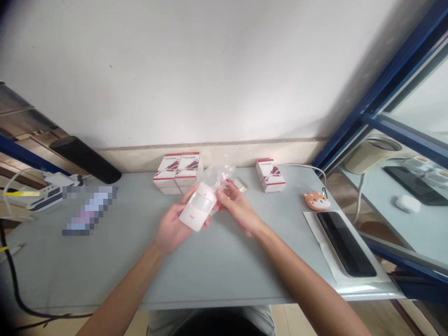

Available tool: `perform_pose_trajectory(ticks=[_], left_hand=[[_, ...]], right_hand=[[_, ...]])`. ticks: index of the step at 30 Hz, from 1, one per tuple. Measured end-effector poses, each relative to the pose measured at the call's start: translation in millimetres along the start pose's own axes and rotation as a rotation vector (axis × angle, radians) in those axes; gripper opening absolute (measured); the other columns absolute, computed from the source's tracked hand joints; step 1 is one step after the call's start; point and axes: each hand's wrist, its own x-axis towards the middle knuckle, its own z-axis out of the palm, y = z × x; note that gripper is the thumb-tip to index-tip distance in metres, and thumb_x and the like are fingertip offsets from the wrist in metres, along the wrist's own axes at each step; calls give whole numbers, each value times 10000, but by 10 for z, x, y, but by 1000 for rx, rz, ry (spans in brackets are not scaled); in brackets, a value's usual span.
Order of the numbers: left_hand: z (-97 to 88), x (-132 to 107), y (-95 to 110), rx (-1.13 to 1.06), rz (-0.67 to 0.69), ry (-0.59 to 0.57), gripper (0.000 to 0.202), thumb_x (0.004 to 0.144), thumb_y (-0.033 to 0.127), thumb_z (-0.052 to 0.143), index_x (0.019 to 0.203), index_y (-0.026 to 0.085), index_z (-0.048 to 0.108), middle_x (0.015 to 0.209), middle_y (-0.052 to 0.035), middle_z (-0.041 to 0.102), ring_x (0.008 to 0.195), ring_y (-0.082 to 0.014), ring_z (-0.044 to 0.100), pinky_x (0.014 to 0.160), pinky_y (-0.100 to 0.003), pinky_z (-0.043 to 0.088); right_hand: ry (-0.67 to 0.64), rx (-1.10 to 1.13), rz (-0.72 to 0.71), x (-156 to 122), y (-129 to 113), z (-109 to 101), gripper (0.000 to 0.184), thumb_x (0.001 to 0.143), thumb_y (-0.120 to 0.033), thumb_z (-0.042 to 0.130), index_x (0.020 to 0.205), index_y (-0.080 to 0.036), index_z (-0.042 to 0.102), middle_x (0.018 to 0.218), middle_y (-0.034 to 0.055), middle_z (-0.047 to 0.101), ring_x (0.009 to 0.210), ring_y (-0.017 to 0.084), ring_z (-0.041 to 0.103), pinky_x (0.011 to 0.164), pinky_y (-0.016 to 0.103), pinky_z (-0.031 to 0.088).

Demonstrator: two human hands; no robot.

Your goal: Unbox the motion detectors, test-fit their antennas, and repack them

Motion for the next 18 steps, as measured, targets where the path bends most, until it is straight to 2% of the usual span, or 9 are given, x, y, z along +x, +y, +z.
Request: perform_pose_trajectory(ticks=[3,6,7,9,11,12,14,16,18], left_hand=[[-3,-17,-19,76,2,10,622,1035,379,445,1640,321,315,1221,-98,756,836,-282,760,773,-406,523],[-1,-23,-41,178,31,9,508,1048,472,502,1535,339,437,1364,-93,701,896,-293,787,825,-447,566],[-5,-19,-54,230,51,17,463,1051,493,506,1483,330,467,1348,-91,708,897,-290,791,833,-455,579],[-31,-4,-95,416,141,88,385,1065,513,487,1393,310,486,1197,-73,757,854,-262,791,814,-443,603],[-82,16,-148,625,278,210,350,1069,517,491,1345,301,486,1051,-44,770,843,-231,778,810,-411,615],[-113,25,-175,705,348,268,348,1062,511,516,1336,297,493,1047,-42,766,892,-226,773,840,-400,614],[-175,39,-222,797,445,340,366,1038,482,587,1342,288,525,1164,-63,751,1082,-231,741,970,-395,584],[-219,47,-255,851,496,360,390,1016,446,640,1360,279,565,1326,-86,707,1252,-245,677,1099,-409,521],[-230,53,-277,905,527,358,413,1002,418,668,1382,272,595,1417,-97,670,1315,-260,647,1147,-417,493]], right_hand=[[-45,-86,16,-30,-9,-17,409,913,-602,742,1091,-233,735,880,8,663,814,162,586,828,323,478],[-65,-112,0,-24,-74,-83,394,924,-568,744,1167,-257,745,1064,32,720,957,186,627,912,336,491],[-90,-124,-4,-15,-93,-106,404,933,-558,737,1213,-268,738,1129,40,729,1018,197,639,946,345,497],[-128,-179,-41,7,-103,-145,432,952,-547,717,1288,-276,712,1222,56,735,1123,220,657,1004,372,510],[-79,-280,-139,31,-71,-167,469,952,-554,709,1320,-264,690,1239,74,747,1139,240,684,994,397,542],[-29,-334,-197,40,-44,-170,483,946,-556,711,1323,-255,684,1235,81,753,1119,248,697,971,405,558],[81,-424,-301,44,14,-159,478,933,-545,728,1303,-243,688,1217,86,760,1064,254,705,935,413,568],[150,-481,-366,30,58,-131,419,926,-512,745,1239,-237,714,1189,84,762,1049,260,688,951,424,551],[190,-549,-440,5,77,-97,344,930,-477,744,1177,-237,734,1171,84,760,1067,274,670,975,435,533]])
